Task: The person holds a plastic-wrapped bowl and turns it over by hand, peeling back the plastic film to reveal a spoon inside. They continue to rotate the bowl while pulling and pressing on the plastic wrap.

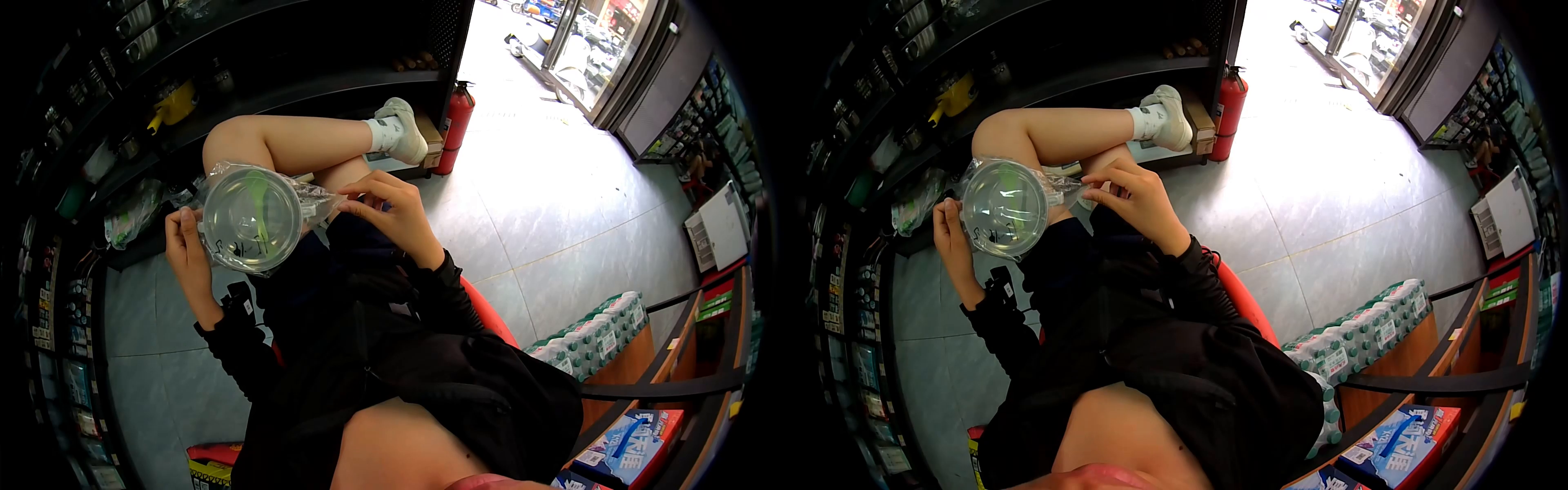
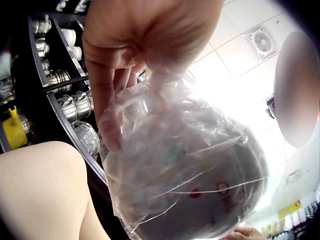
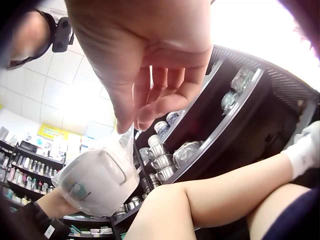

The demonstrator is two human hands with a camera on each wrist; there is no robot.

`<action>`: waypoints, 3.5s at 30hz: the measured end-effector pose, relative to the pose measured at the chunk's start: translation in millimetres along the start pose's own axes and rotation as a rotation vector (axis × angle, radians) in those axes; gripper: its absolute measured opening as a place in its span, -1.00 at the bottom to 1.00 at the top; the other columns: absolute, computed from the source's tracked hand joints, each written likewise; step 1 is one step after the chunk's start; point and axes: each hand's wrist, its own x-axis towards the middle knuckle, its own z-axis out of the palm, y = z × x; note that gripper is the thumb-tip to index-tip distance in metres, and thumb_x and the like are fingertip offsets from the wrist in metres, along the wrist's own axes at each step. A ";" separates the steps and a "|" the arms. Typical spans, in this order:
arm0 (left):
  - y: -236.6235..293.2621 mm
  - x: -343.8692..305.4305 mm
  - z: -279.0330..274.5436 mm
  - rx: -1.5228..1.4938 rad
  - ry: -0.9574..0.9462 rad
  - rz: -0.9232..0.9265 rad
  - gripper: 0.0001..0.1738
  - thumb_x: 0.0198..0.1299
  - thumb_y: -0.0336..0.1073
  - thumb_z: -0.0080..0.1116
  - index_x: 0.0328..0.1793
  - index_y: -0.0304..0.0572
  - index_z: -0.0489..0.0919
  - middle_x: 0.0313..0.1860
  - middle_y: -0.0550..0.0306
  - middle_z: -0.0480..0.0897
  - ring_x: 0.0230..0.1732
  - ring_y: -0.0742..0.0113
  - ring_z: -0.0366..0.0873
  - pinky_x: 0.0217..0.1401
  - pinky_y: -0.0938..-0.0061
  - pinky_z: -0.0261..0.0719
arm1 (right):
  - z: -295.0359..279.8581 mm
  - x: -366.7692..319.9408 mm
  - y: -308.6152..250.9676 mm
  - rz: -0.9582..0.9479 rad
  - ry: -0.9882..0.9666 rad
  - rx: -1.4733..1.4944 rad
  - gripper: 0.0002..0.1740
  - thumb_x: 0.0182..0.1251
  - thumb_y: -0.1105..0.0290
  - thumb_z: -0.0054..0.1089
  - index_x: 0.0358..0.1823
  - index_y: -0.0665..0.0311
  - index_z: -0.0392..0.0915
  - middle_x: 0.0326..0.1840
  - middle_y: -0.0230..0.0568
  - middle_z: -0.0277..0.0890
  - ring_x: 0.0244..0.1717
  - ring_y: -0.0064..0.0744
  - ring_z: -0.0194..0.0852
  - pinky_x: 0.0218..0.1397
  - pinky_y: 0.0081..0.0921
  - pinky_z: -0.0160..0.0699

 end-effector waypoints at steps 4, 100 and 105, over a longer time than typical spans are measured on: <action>8.5 -2.0 3.7 0.020 0.003 -0.005 -0.64 0.43 -0.06 -0.08 -0.22 -0.23 0.47 -0.34 0.30 0.54 -0.34 0.62 0.31 -0.23 0.69 0.28 | 2.0 -0.6 -1.0 -0.004 -0.026 0.033 -0.70 0.02 0.41 0.45 -0.16 0.26 0.68 -0.39 -0.42 0.47 -0.54 -0.73 0.24 -0.48 -0.73 0.24; -1.6 2.4 -5.3 0.008 0.005 -0.032 -0.63 0.43 -0.05 -0.06 -0.21 -0.24 0.48 -0.30 0.28 0.55 -0.25 0.58 0.35 -0.10 0.67 0.30 | -119.1 -13.7 -199.1 -1.483 0.998 -0.465 -0.72 0.36 -0.02 -0.03 -0.21 0.00 0.44 -0.34 -0.54 0.43 -0.31 -0.62 0.37 -0.41 -0.71 0.27; 2.1 0.7 1.1 0.015 -0.006 -0.049 -0.62 0.42 -0.04 -0.06 -0.22 -0.24 0.49 -0.31 0.27 0.55 -0.26 0.58 0.36 -0.11 0.66 0.30 | -117.6 -9.8 -221.6 -1.618 0.860 -0.419 -0.77 0.33 0.19 0.06 -0.09 0.13 0.46 -0.24 -0.43 0.50 -0.23 -0.50 0.40 -0.32 -0.61 0.32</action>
